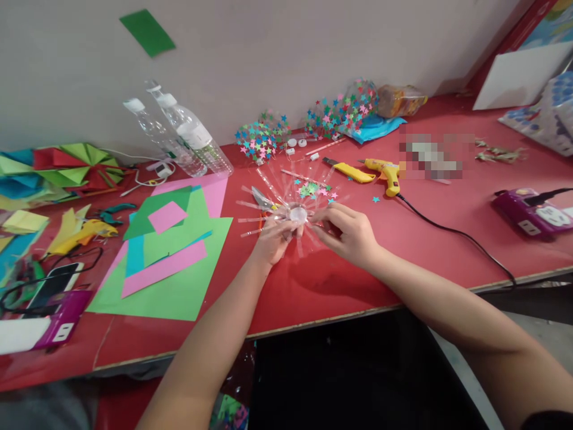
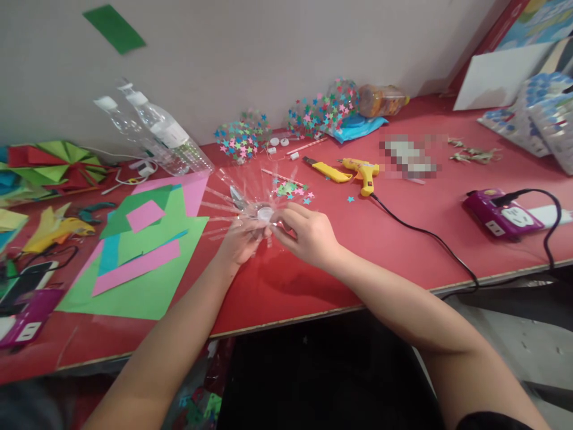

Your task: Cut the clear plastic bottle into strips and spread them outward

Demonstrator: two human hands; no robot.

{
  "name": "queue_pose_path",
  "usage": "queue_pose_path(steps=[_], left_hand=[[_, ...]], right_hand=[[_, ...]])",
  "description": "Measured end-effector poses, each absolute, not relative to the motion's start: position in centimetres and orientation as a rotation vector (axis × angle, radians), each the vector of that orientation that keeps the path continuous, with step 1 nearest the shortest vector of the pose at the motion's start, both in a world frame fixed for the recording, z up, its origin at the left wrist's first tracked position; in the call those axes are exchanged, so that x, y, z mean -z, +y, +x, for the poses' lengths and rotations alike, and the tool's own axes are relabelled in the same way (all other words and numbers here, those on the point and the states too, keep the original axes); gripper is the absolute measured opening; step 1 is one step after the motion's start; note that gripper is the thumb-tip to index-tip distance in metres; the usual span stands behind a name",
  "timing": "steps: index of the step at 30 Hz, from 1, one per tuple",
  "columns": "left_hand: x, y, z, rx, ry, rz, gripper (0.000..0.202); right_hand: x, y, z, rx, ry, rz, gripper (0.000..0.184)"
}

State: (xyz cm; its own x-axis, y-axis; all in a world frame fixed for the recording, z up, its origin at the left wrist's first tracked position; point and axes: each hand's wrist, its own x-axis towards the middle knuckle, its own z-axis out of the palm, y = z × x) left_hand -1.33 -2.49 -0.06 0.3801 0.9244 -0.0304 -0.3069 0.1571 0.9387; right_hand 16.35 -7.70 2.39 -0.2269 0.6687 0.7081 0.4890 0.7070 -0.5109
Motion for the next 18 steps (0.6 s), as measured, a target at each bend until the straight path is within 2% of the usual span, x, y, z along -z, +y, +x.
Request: queue_pose_path(steps=[7,13,18], left_hand=[[0.0,-2.38,-1.61,-0.985,0.765,1.052,0.022],[0.31,-2.21,-1.66,-1.012,0.769,0.988,0.011],[0.12,-2.09,-1.73,-0.99,0.776,0.989,0.011]], right_hand=[[-3.37,-8.09,16.71,-0.224,-1.679,-0.851,0.024],[-3.53,-7.79,16.81,-0.238,-1.622,-0.94,0.023],[-3.34,-7.46,16.78,-0.232,-1.67,-1.031,0.019]])
